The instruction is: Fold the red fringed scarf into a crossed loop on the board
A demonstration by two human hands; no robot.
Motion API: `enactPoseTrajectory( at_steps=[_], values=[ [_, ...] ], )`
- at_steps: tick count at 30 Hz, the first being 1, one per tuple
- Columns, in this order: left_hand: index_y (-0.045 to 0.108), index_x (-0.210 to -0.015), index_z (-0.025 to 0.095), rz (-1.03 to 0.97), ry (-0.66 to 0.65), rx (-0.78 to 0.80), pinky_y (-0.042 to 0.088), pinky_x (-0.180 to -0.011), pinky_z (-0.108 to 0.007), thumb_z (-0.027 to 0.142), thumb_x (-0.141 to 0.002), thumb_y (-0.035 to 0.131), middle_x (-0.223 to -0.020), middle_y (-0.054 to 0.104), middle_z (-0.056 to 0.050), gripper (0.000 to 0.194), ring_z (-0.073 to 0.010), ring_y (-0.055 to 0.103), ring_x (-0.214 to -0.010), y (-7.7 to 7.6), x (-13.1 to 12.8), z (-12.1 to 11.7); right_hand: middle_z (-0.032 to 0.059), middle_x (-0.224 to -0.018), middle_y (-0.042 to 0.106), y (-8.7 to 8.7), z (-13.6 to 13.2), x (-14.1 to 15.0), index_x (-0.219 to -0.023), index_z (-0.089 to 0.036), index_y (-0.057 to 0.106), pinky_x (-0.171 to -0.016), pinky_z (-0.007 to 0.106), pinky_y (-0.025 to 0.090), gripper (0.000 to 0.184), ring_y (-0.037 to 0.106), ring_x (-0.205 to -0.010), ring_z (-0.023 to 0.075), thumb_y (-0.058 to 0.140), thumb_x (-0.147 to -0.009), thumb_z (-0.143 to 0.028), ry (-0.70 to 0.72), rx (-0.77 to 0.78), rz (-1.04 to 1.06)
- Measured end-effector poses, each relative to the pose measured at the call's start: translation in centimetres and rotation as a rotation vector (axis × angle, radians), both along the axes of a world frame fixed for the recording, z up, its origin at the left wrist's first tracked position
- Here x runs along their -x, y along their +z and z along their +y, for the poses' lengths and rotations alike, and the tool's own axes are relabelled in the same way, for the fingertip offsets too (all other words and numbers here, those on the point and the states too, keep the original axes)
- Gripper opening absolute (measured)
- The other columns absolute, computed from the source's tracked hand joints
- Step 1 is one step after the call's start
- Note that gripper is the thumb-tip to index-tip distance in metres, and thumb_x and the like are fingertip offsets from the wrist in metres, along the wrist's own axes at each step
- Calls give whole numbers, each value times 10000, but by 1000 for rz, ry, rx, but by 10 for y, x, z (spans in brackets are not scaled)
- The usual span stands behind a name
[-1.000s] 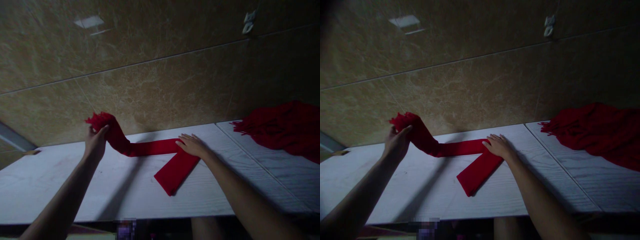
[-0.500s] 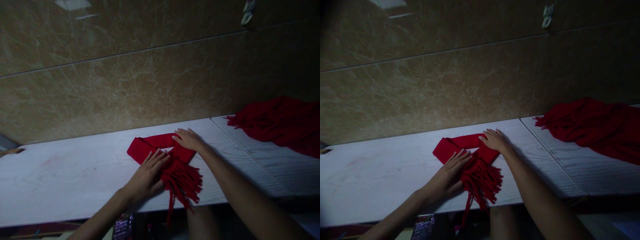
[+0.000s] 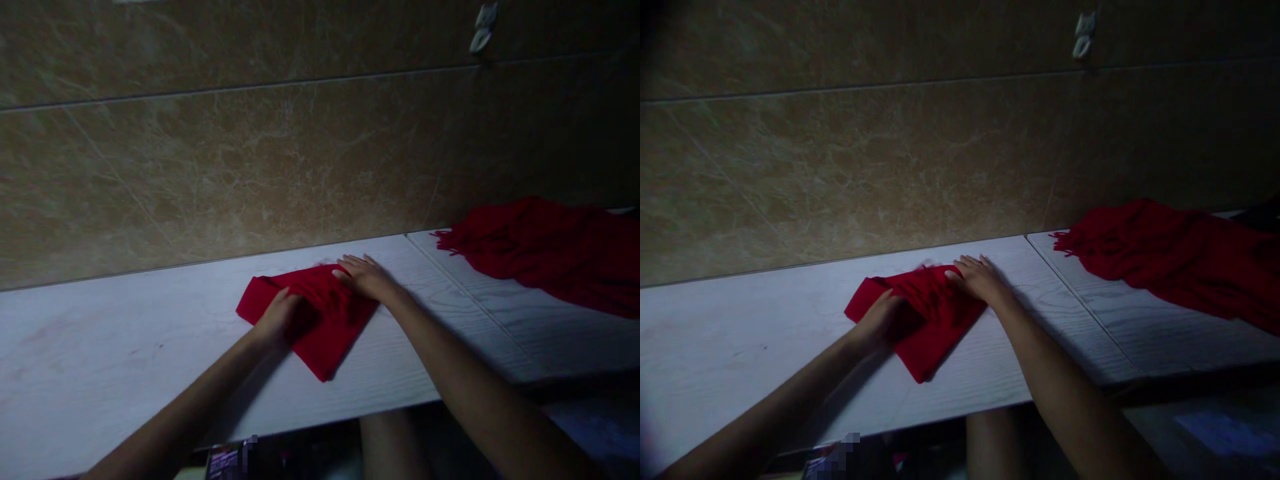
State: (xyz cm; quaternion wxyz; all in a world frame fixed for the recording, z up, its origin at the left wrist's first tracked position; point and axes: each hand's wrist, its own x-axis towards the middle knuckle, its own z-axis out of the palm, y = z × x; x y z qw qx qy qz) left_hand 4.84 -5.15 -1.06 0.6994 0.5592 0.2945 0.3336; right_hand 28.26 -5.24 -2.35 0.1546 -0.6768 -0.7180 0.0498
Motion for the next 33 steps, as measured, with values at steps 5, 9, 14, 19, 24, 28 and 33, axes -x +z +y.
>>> enactPoseTrajectory(
  at_steps=[5,9,14,19,24,28,33],
  values=[
    [638,-1391,15,-287,158,547,650,-969,-383,325,-1131,383,-1160,787,-222,478,-277,795,-1062,4,6,23,160,-1650,500,21,-2,-5,-1364,-199,722,-1322,616,151,402,362,-1595,312,575,-1037,-381,-47,-318,175],
    [559,-1499,35,-351,98,599,658,-960,-405,370,-1147,349,-1196,775,-229,529,-284,797,-1062,4,10,26,136,-1422,713,46,-44,4,-1201,-223,778,-1207,550,439,381,634,-1370,299,616,-979,-487,-60,-459,866],
    [585,-1478,36,-265,81,604,679,-886,-358,343,-1130,424,-1171,784,-226,491,-281,810,-986,8,2,18,60,-1341,770,6,-148,38,-1084,-346,825,-1148,514,531,340,662,-1349,310,783,-805,-536,-220,-301,1643],
    [619,-1453,53,-265,65,600,679,-860,-322,275,-1119,455,-1103,803,-197,433,-258,816,-921,13,0,13,9,-1409,733,-40,-201,64,-1139,-443,814,-1256,527,400,342,566,-1444,274,596,-881,-501,-146,-3,1786],
    [586,-1481,11,-286,45,606,680,-842,-317,303,-1127,433,-1107,798,-222,484,-266,816,-928,17,4,8,-5,-1429,717,-34,-194,82,-1149,-439,795,-1261,565,351,376,542,-1455,267,522,-894,-487,-82,62,1789],
    [570,-1492,-4,-316,46,624,673,-869,-309,292,-1135,404,-1106,801,-220,493,-257,818,-929,19,5,4,-10,-1450,706,-28,-188,84,-1147,-428,786,-1269,540,347,359,549,-1454,259,560,-872,-477,-106,13,1826],
    [569,-1499,19,-353,19,634,669,-899,-313,288,-1131,422,-1114,802,-212,479,-247,821,-913,20,6,2,17,-1368,758,-34,-183,83,-1068,-384,785,-1266,533,383,282,625,-1387,287,623,-848,-456,-183,-27,1861]
  ],
)
